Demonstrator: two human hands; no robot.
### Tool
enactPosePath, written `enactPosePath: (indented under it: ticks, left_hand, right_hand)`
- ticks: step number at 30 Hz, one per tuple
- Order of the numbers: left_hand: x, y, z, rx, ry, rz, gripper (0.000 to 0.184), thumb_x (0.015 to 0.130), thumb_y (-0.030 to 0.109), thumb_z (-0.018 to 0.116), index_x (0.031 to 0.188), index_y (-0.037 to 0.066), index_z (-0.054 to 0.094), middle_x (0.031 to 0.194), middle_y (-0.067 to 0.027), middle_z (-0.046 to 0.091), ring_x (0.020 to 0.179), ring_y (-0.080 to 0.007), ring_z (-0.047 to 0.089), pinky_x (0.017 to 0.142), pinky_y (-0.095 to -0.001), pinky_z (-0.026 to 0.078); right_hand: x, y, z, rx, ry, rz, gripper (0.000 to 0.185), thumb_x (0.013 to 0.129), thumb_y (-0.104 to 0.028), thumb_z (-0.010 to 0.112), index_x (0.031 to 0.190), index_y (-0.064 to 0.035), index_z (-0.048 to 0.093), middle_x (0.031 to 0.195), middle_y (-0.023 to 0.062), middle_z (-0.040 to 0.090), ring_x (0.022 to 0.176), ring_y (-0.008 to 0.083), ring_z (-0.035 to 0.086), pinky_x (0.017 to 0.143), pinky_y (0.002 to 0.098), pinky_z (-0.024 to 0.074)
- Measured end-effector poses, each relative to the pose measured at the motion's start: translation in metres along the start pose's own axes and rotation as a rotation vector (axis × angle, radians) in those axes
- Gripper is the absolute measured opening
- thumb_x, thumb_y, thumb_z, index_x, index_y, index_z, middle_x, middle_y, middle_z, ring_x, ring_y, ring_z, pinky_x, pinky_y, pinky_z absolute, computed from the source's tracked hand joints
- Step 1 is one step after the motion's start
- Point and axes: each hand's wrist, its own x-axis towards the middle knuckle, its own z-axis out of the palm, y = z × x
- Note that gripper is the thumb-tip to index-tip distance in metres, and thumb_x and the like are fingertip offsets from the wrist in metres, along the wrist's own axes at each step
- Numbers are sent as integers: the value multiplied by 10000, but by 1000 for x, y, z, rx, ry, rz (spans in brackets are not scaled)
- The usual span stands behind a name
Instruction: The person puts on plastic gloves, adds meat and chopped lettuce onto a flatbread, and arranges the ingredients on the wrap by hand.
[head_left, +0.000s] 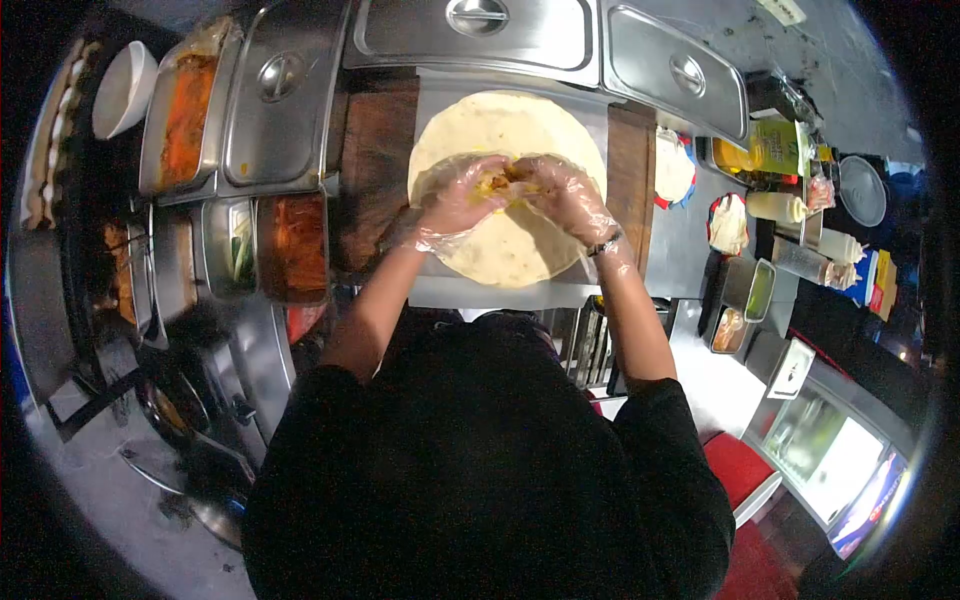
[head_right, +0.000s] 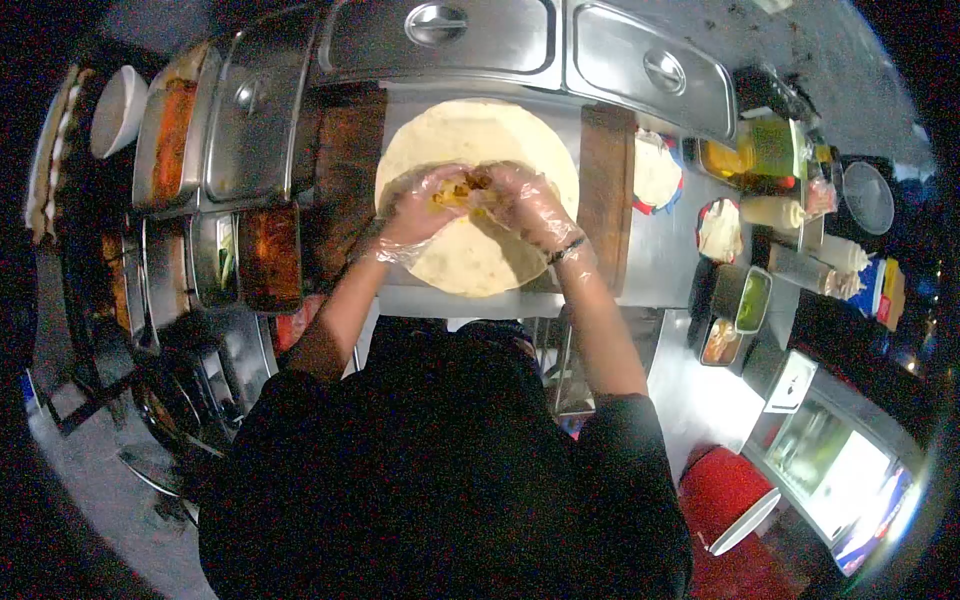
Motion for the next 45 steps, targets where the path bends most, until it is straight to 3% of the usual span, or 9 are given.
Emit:
enactPosePath:
  ticks: [14,19,27,32,33,38,41,43,45]
  left_hand:
    - [10,32,2,617,16,217,516,723,130,777,1200,98,583,1194,-96,617,1120,-307,568,989,-424,439]
    - [16,25,-1,774,-58,403,428,718,135,768,1129,111,649,1185,-69,638,1142,-222,578,1010,-417,433]
    - [16,42,8,902,-23,525,442,720,214,758,1122,80,636,1191,-102,626,1161,-297,563,1038,-461,402]
    - [35,47,21,995,-254,544,767,706,482,758,1283,39,516,1351,-129,510,1278,-333,441,1041,-483,339]
    - [38,56,26,1019,-309,481,864,650,507,768,1315,35,483,1371,-132,496,1296,-326,425,1056,-468,318]
    - [48,93,57,1088,-345,205,878,631,349,812,1356,19,442,1357,-166,496,1273,-337,445,1050,-467,352]
    - [35,132,94,718,-122,37,702,726,203,764,1330,0,469,1327,-175,508,1217,-321,492,991,-430,432]
    - [31,133,113,313,16,45,517,811,60,663,1295,-24,499,1288,-166,531,1178,-284,514,936,-388,478]
    - [28,131,134,356,54,15,436,841,-15,610,1268,-25,524,1276,-159,545,1170,-263,521,967,-372,447]
  right_hand:
    - [-29,2,-21,-235,218,-4,370,787,-307,735,1091,-113,650,1132,68,651,1027,257,621,876,353,510]
    - [-33,15,-19,-241,204,26,264,818,-268,699,1036,-120,683,1107,62,672,1026,239,631,887,341,503]
    - [-43,6,-29,-79,336,62,264,844,-288,648,1052,-130,686,1104,79,674,1021,262,638,911,374,495]
    - [-90,1,-43,248,628,-33,243,836,-198,654,1027,-47,660,995,104,679,939,241,643,882,364,499]
    - [-108,0,-54,236,560,112,257,860,-190,651,1072,-46,654,1049,86,655,980,189,613,874,340,491]
    - [-237,6,-112,236,833,260,231,828,-129,662,1042,-44,667,1049,66,661,938,162,635,791,302,529]
    - [-336,59,-136,160,1171,362,203,815,-59,654,1015,-41,680,969,89,680,864,165,649,752,288,539]
    - [-387,87,-161,-251,1161,724,207,790,-132,704,974,-39,691,953,151,682,827,242,670,729,349,543]
    - [-413,104,-174,-502,1014,857,320,783,-260,718,1029,-60,673,949,174,675,819,307,664,732,409,540]
